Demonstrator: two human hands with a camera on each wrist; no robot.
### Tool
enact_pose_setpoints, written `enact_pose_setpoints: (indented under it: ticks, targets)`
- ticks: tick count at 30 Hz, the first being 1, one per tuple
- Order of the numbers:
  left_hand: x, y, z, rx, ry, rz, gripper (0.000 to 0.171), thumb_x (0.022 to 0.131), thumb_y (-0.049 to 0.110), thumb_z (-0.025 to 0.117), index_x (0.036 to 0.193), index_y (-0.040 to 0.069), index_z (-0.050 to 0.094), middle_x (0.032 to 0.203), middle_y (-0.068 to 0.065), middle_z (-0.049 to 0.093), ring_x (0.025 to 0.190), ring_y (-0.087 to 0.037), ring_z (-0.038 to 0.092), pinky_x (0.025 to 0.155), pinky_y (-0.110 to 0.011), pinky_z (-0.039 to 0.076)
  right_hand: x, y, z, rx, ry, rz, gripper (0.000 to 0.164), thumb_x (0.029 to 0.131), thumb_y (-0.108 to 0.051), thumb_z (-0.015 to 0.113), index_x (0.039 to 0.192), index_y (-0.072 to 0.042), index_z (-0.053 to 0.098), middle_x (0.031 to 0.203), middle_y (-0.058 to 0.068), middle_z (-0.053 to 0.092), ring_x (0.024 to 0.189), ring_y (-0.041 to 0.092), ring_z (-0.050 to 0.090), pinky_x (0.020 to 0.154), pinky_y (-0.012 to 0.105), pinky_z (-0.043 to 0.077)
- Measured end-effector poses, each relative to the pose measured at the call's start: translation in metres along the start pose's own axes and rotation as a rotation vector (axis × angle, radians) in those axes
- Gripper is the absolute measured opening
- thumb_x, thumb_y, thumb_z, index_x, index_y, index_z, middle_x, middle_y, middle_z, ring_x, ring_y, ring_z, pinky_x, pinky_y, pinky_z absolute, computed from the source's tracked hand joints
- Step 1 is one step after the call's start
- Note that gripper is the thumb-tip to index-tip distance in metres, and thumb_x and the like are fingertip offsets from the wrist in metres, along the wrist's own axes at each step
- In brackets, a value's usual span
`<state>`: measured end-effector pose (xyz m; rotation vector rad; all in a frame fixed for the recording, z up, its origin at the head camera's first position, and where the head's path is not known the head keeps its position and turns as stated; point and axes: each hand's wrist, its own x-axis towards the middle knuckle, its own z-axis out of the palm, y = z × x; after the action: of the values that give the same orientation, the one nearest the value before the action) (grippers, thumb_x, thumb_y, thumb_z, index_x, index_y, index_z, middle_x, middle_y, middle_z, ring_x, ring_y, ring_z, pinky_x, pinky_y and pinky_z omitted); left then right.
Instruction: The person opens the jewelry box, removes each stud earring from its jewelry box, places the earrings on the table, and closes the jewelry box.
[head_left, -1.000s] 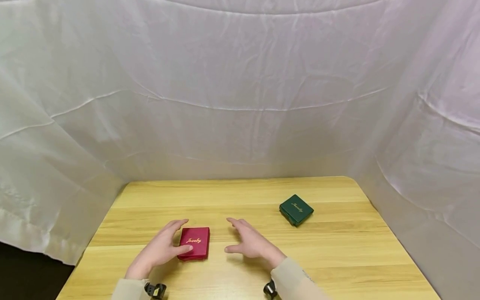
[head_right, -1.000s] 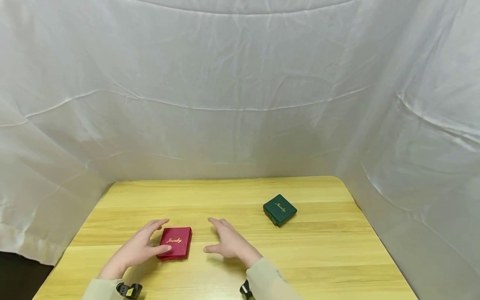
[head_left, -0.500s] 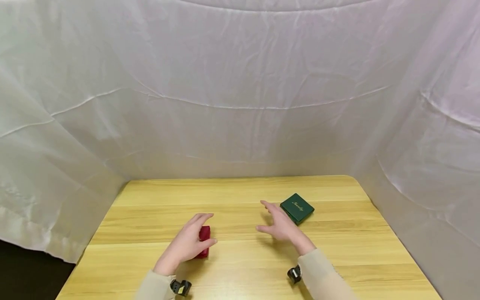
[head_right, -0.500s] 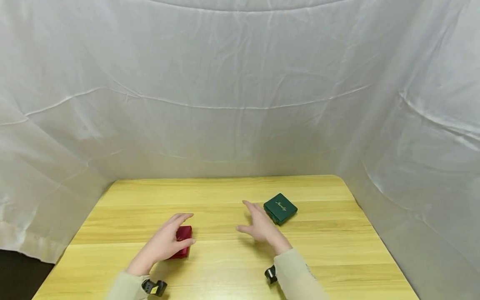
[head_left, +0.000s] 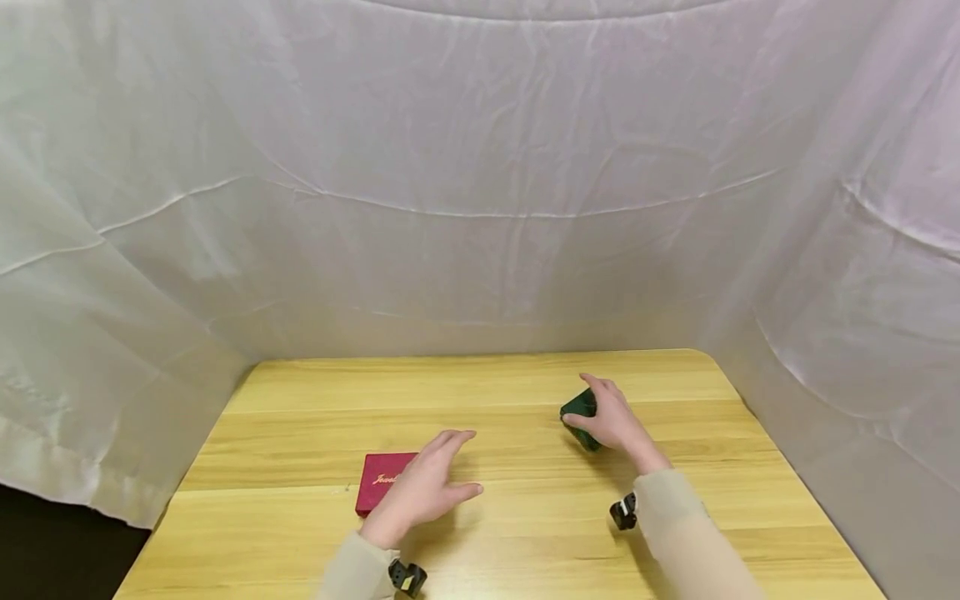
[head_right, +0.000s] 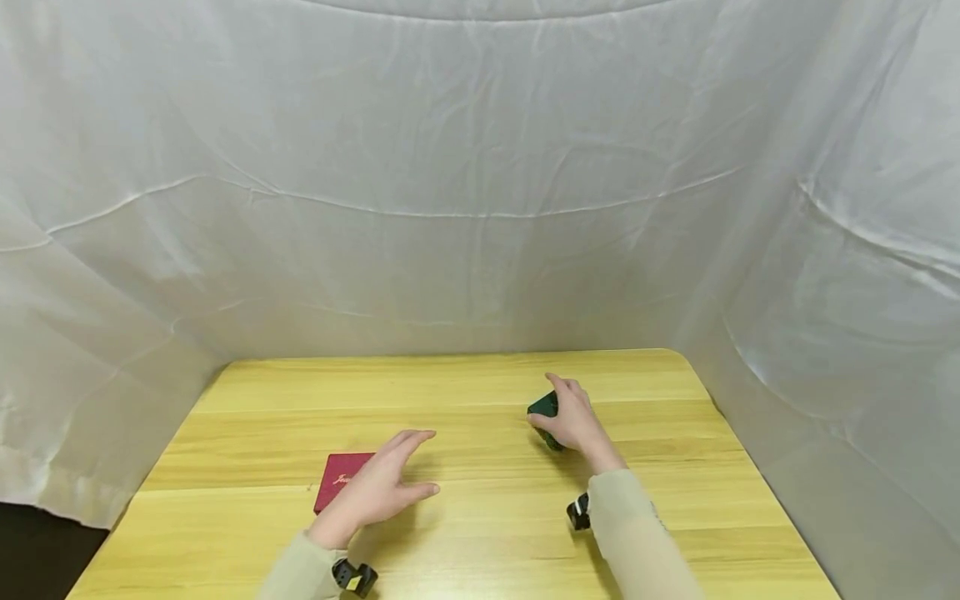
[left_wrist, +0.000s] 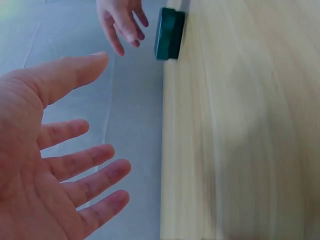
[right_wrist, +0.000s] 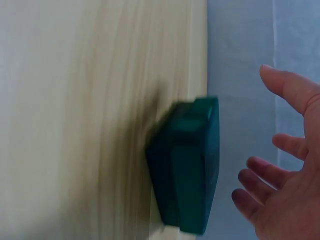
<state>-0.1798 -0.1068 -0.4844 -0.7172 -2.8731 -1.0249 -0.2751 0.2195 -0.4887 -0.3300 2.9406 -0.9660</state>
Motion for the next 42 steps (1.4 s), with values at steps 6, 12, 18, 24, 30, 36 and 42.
enact_pose_setpoints:
  ticks: [6, 12, 18, 24, 30, 36, 42]
  targets:
    - [0.008, 0.01, 0.014, -0.014, -0.04, -0.003, 0.075, 0.084, 0.032, 0.077, 0.147, 0.011, 0.043, 0.142, -0.007, 0.048, 0.126, -0.029, 0.05, 0.101, -0.048, 0.043, 0.003, 0.017, -0.013, 0.008, -0.011, 0.057, 0.083, 0.091, -0.033, 0.07, 0.153, -0.001, 0.026, 0.148, 0.033, 0.025, 0.132, 0.052, 0.03, 0.101, 0.066, 0.033]
    - [0.017, 0.018, 0.028, -0.011, -0.065, -0.006, 0.077, 0.084, 0.034, 0.077, 0.149, 0.012, 0.04, 0.144, -0.007, 0.046, 0.127, -0.028, 0.049, 0.103, -0.048, 0.043, 0.004, 0.026, -0.017, 0.009, -0.057, 0.085, 0.075, 0.097, -0.035, 0.062, 0.152, 0.002, 0.026, 0.144, 0.036, 0.03, 0.127, 0.052, 0.038, 0.101, 0.065, 0.034]
    - [0.026, 0.027, 0.036, -0.023, -0.085, -0.023, 0.079, 0.084, 0.037, 0.077, 0.15, 0.016, 0.039, 0.146, -0.006, 0.045, 0.127, -0.026, 0.049, 0.102, -0.049, 0.042, 0.004, 0.031, -0.016, -0.012, -0.062, 0.088, 0.073, 0.097, -0.039, 0.061, 0.149, 0.004, 0.032, 0.139, 0.037, 0.038, 0.124, 0.051, 0.042, 0.1, 0.063, 0.037]
    - [0.031, 0.03, 0.043, -0.033, -0.101, -0.026, 0.079, 0.083, 0.037, 0.078, 0.149, 0.016, 0.04, 0.146, -0.005, 0.046, 0.127, -0.026, 0.05, 0.102, -0.047, 0.043, 0.002, 0.028, -0.01, -0.038, -0.095, 0.109, 0.085, 0.087, -0.049, 0.07, 0.147, 0.001, 0.038, 0.138, 0.037, 0.036, 0.118, 0.049, 0.047, 0.096, 0.062, 0.04]
    - [0.032, 0.032, 0.048, -0.043, -0.108, -0.024, 0.079, 0.083, 0.035, 0.078, 0.149, 0.015, 0.041, 0.145, -0.008, 0.046, 0.125, -0.029, 0.051, 0.1, -0.05, 0.044, -0.002, 0.027, -0.004, -0.08, -0.082, 0.119, 0.086, 0.079, -0.039, 0.082, 0.145, -0.001, 0.043, 0.139, 0.036, 0.034, 0.11, 0.046, 0.05, 0.087, 0.057, 0.046]
    - [0.036, 0.032, 0.054, -0.03, -0.117, -0.024, 0.079, 0.082, 0.034, 0.079, 0.149, 0.015, 0.041, 0.144, -0.007, 0.047, 0.124, -0.027, 0.052, 0.1, -0.048, 0.045, -0.005, 0.027, -0.001, -0.091, -0.071, 0.136, 0.085, 0.078, -0.036, 0.083, 0.146, -0.005, 0.044, 0.135, 0.036, 0.037, 0.103, 0.041, 0.048, 0.079, 0.052, 0.048]
    - [0.045, 0.032, 0.06, 0.017, -0.138, -0.009, 0.08, 0.082, 0.035, 0.078, 0.149, 0.013, 0.04, 0.144, -0.006, 0.047, 0.123, -0.024, 0.052, 0.1, -0.044, 0.045, -0.006, 0.027, -0.001, -0.109, -0.068, 0.148, 0.086, 0.076, -0.033, 0.084, 0.147, -0.008, 0.043, 0.134, 0.034, 0.038, 0.104, 0.043, 0.048, 0.077, 0.053, 0.048]
